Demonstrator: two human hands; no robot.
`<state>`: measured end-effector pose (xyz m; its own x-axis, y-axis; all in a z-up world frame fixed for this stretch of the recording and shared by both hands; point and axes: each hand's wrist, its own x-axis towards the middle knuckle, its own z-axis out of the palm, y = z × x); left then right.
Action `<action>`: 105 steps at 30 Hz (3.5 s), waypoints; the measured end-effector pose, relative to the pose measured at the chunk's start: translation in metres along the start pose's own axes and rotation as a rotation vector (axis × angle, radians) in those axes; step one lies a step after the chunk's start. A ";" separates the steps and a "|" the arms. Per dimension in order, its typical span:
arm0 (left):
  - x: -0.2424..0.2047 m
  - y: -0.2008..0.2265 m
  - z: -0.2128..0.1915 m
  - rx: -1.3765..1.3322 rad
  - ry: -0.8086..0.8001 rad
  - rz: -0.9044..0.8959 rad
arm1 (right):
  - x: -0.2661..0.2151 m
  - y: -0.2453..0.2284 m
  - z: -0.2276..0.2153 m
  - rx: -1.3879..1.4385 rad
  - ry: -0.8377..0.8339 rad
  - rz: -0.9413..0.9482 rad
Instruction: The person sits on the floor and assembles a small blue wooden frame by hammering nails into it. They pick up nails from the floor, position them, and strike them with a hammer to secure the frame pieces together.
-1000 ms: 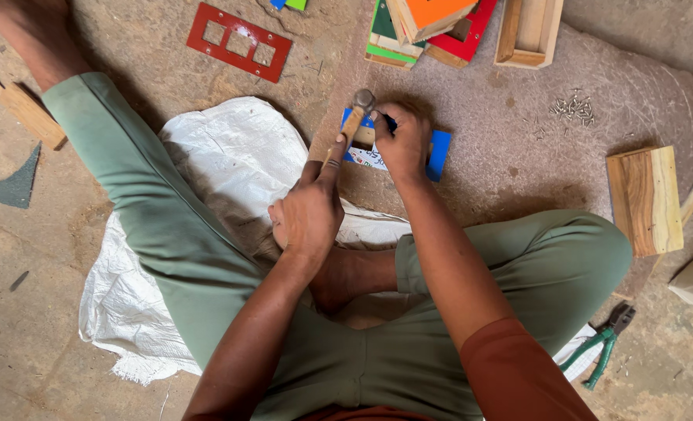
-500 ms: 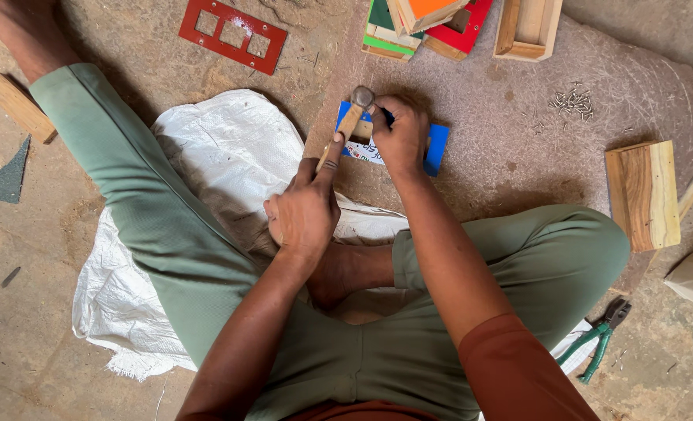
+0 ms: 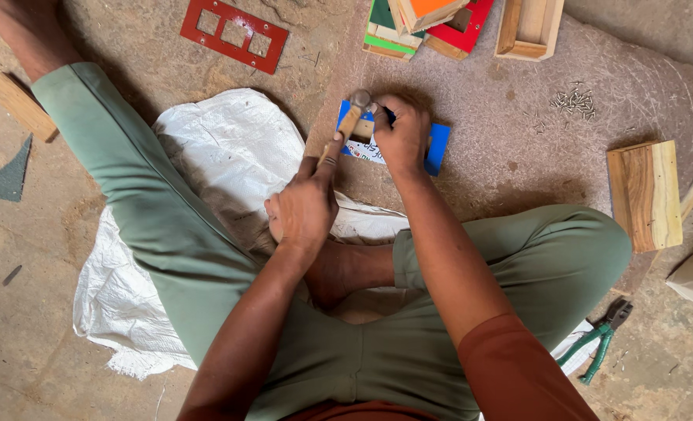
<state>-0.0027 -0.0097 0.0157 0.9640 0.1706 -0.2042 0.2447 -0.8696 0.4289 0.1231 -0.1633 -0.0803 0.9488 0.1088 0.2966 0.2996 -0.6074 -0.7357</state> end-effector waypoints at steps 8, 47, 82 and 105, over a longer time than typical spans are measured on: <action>-0.006 -0.004 0.004 -0.062 0.139 0.098 | 0.001 0.000 0.002 0.019 0.009 0.019; -0.011 0.007 0.042 -0.420 0.079 0.135 | -0.001 0.001 0.001 -0.036 -0.006 0.047; -0.015 0.008 0.042 -0.370 0.079 0.159 | 0.000 -0.006 -0.002 0.005 -0.005 0.073; -0.134 -0.138 -0.052 -0.352 0.350 -0.192 | -0.011 0.021 0.012 -0.023 -0.008 0.093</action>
<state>-0.1603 0.1119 0.0296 0.8606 0.5086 -0.0279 0.3827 -0.6094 0.6944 0.1205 -0.1678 -0.1057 0.9732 0.0571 0.2226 0.2076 -0.6333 -0.7455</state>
